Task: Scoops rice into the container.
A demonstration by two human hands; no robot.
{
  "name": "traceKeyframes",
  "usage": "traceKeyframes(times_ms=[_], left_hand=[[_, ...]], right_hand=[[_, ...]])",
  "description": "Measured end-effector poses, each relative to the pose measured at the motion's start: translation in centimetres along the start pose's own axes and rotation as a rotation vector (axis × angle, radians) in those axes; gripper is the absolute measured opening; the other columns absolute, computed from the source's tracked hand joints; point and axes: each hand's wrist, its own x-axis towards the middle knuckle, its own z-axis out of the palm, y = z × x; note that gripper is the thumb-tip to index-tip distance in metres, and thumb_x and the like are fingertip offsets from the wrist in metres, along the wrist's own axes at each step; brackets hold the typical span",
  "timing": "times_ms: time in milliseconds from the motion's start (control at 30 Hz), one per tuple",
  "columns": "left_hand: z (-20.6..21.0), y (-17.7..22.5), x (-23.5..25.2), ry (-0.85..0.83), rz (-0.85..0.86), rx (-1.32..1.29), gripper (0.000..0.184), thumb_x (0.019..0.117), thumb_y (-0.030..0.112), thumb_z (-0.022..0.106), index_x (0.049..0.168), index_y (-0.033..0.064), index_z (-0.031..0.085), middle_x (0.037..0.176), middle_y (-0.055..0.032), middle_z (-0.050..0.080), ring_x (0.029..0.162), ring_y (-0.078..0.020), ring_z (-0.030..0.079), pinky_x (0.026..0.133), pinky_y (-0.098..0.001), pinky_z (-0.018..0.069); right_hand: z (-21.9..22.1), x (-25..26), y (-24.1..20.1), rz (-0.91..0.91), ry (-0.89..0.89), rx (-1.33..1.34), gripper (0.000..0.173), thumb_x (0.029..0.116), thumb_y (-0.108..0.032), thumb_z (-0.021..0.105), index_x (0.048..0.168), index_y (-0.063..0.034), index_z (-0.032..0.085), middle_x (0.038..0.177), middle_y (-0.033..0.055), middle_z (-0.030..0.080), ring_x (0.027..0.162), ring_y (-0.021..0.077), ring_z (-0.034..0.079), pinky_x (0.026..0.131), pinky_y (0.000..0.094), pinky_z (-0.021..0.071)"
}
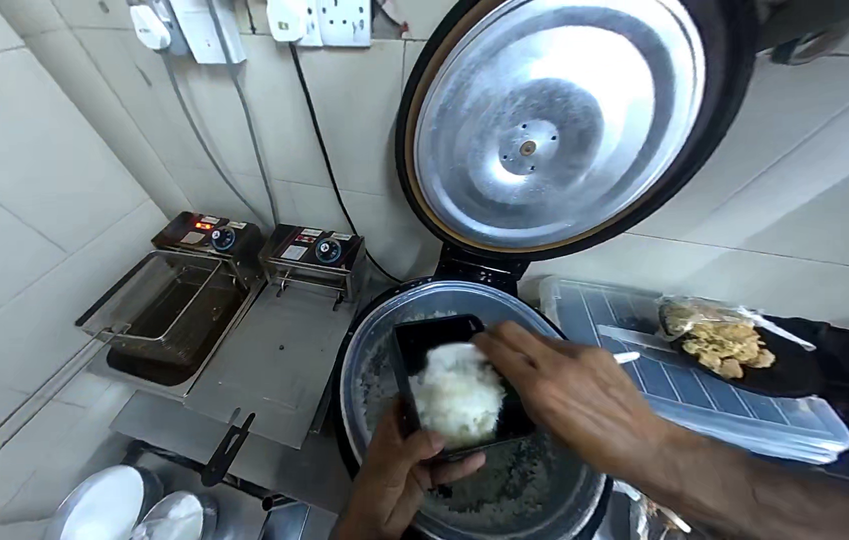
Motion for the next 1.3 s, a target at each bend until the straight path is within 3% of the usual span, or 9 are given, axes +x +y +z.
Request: traceKeyframes(times_ms=[100,167,267,433,567,800,1033,1167,1300], left_hand=[[0.5,-0.5,0.7,0.017,-0.013,0.017,0.092,0.0764,-0.003,0.083,0.15,0.0046,0.028,0.131,-0.0308,0.059,0.109,-0.0527,0.066,0.084,-0.0684,0.0588],[0.6,-0.4,0.9,0.0,-0.011,0.043,0.095,0.0752,-0.003,0.084,0.151,0.0058,0.028,0.132,-0.0298,0.058,0.11,-0.0527,0.065,0.085,-0.0692,0.0579],[1.1,-0.3,1.1,0.01,0.011,0.099,0.101,0.0726,-0.002,0.087,0.153,0.0051,0.025,0.132,-0.0294,0.058,0.108,-0.0517,0.066,0.084,-0.0679,0.0592],[1.4,-0.9,0.6,-0.018,0.012,0.295,0.105,0.0757,-0.004,0.083,0.158,0.0065,0.019,0.137,-0.0242,0.057,0.112,-0.0456,0.067,0.087,-0.0643,0.0604],[1.4,-2.0,-0.1,-0.065,-0.082,0.344,0.096,0.0783,-0.004,0.08,0.155,0.0048,0.024,0.132,-0.0239,0.061,0.11,-0.045,0.068,0.087,-0.0647,0.06],[0.8,-1.6,0.0,-0.066,-0.065,0.246,0.103,0.0733,0.0,0.086,0.154,0.0047,0.022,0.13,-0.0239,0.062,0.109,-0.0458,0.068,0.086,-0.0672,0.0588],[-0.3,-1.1,1.1,-0.421,-0.186,0.079,0.067,0.087,0.005,0.075,0.147,0.0158,0.048,0.132,-0.0203,0.065,0.116,-0.046,0.066,0.091,-0.0682,0.0553],[0.7,-1.6,0.6,-0.239,-0.019,0.168,0.093,0.0777,-0.003,0.081,0.153,0.0082,0.027,0.131,-0.0185,0.064,0.113,-0.0425,0.068,0.09,-0.0679,0.0569],[0.5,-2.1,1.1,-0.237,0.212,0.457,0.108,0.0771,0.004,0.085,0.157,-0.0033,0.013,0.136,-0.0131,0.06,0.118,-0.0225,0.066,0.099,-0.0442,0.0571]], right_hand=[[-3.7,0.2,1.8,0.009,0.113,-0.097,0.032,0.0914,-0.003,0.055,0.119,-0.0103,0.07,0.107,0.0082,0.067,0.059,0.0234,0.061,0.042,0.0382,0.0449],[-5.1,-0.6,1.9,-0.018,0.066,-0.047,0.028,0.093,-0.009,0.052,0.114,-0.0139,0.07,0.102,0.0047,0.067,0.057,0.0207,0.06,0.041,0.0374,0.0438],[-3.2,-3.1,0.5,-0.087,-0.096,0.026,0.028,0.0947,-0.002,0.052,0.113,-0.0153,0.069,0.097,0.0046,0.067,0.058,0.0226,0.061,0.041,0.0384,0.0476],[0.1,-2.9,1.1,-0.044,-0.059,-0.106,0.031,0.0901,0.001,0.057,0.114,-0.0129,0.071,0.097,0.0057,0.067,0.056,0.0218,0.06,0.042,0.036,0.0469],[1.0,-1.7,2.0,-0.069,-0.09,-0.177,0.025,0.0904,0.002,0.06,0.108,-0.0121,0.07,0.094,0.0056,0.064,0.056,0.0216,0.058,0.043,0.0359,0.046],[-4.7,-2.3,2.8,-0.012,0.004,-0.171,0.031,0.0913,0.0,0.054,0.111,-0.0139,0.073,0.097,0.0059,0.067,0.055,0.0229,0.058,0.042,0.0376,0.0434],[-0.2,-2.1,0.8,-0.041,0.073,-0.053,0.029,0.0966,-0.001,0.051,0.115,-0.0146,0.07,0.102,0.005,0.069,0.062,0.0216,0.062,0.047,0.0355,0.0487],[-2.6,-2.2,1.6,0.147,0.117,-0.039,0.024,0.0957,-0.011,0.054,0.112,-0.0152,0.071,0.1,0.0033,0.067,0.058,0.0198,0.063,0.041,0.037,0.0484],[-2.2,-2.7,0.6,0.153,-0.174,0.088,0.02,0.0967,-0.02,0.058,0.112,-0.018,0.072,0.097,0.0039,0.068,0.059,0.0238,0.065,0.044,0.0443,0.0527]])
